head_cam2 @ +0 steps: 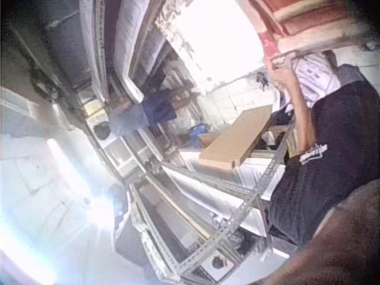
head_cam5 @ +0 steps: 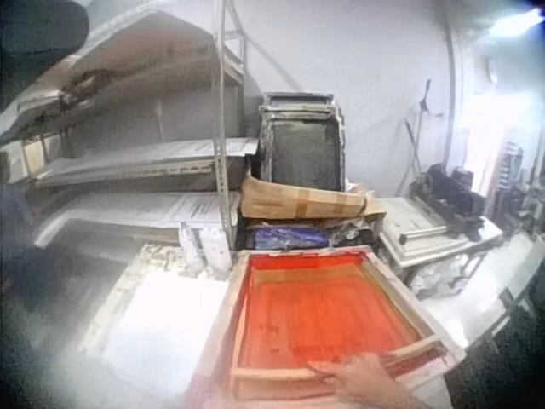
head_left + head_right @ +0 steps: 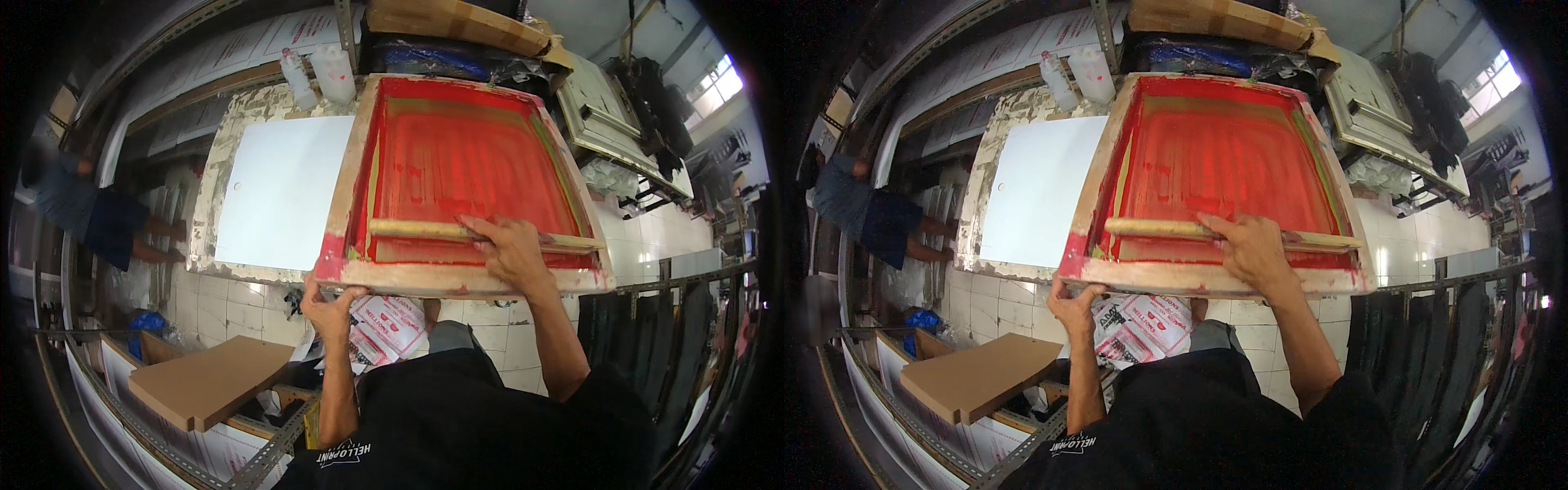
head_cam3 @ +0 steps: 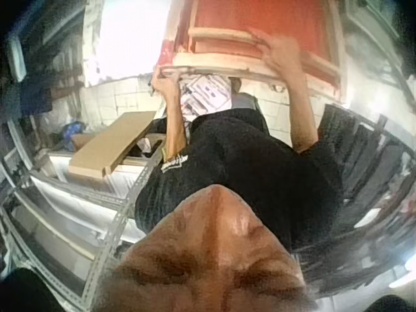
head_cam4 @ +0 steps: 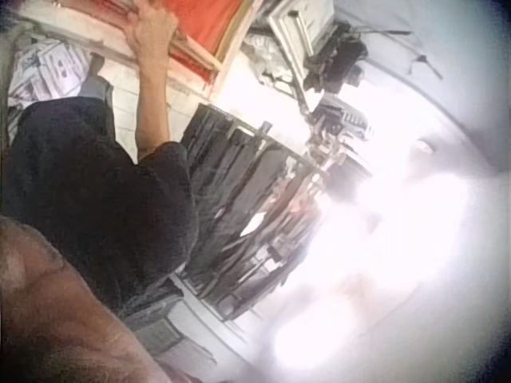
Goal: The person places white cardboard sheets on a table and uses a squeegee to pull red ink across a screen printing frame, imprinting a design onto the cardboard. The person then removes the printed sheets and stacks them on a nearby rack.
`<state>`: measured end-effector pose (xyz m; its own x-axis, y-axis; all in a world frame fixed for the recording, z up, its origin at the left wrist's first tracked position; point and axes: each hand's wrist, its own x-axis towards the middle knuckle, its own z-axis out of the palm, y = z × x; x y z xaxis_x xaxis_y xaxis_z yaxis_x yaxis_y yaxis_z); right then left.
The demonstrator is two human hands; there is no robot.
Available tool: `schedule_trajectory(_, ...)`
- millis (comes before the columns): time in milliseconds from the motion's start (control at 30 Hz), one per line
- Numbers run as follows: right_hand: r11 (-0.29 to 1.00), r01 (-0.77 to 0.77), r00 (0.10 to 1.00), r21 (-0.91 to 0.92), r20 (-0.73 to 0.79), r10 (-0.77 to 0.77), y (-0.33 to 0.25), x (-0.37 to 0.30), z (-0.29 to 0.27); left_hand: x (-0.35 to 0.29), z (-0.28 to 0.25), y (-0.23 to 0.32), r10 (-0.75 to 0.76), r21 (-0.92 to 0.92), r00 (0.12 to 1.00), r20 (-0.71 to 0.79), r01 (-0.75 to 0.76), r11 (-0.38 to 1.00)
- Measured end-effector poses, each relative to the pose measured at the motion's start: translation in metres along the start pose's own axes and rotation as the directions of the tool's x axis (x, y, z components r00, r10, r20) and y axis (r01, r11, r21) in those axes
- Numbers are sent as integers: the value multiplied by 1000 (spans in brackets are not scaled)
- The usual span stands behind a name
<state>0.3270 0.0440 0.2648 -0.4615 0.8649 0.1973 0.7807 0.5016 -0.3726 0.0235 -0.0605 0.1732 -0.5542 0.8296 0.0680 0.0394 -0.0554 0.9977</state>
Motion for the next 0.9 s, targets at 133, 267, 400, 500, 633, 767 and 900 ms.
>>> schedule_trajectory(133, 960, 123, 969, -252, -178, -171, -44, -7, -56, 24, 19, 46, 64, -181, 998, -21, -67, 981)
schedule_trajectory(267, 962, 169, 936, -212, -271, -224, -34, 48, -105, 60, 27, 29, 26, -417, 996, -84, -59, 907)
schedule_trajectory(400, 970, 159, 938, -186, -279, -207, -28, 106, -159, 83, 15, -45, -711, -521, 698, -88, 576, 630)
schedule_trajectory(500, 950, 213, 901, -230, -330, -282, -30, 134, -188, 86, 5, -83, -739, -649, 656, 157, 632, 423)
schedule_trajectory(633, 968, 192, 923, -163, -306, -234, -36, 152, -209, 86, 5, -95, -794, -691, 608, 25, 584, 426)
schedule_trajectory(767, 977, 168, 935, -133, -294, -201, -36, 160, -215, 88, 9, -89, -810, -764, 585, -47, 501, 406)
schedule_trajectory(900, 978, 194, 937, -84, -278, -209, -34, 163, -217, 85, 6, -85, -790, -764, 613, -25, 497, 410)
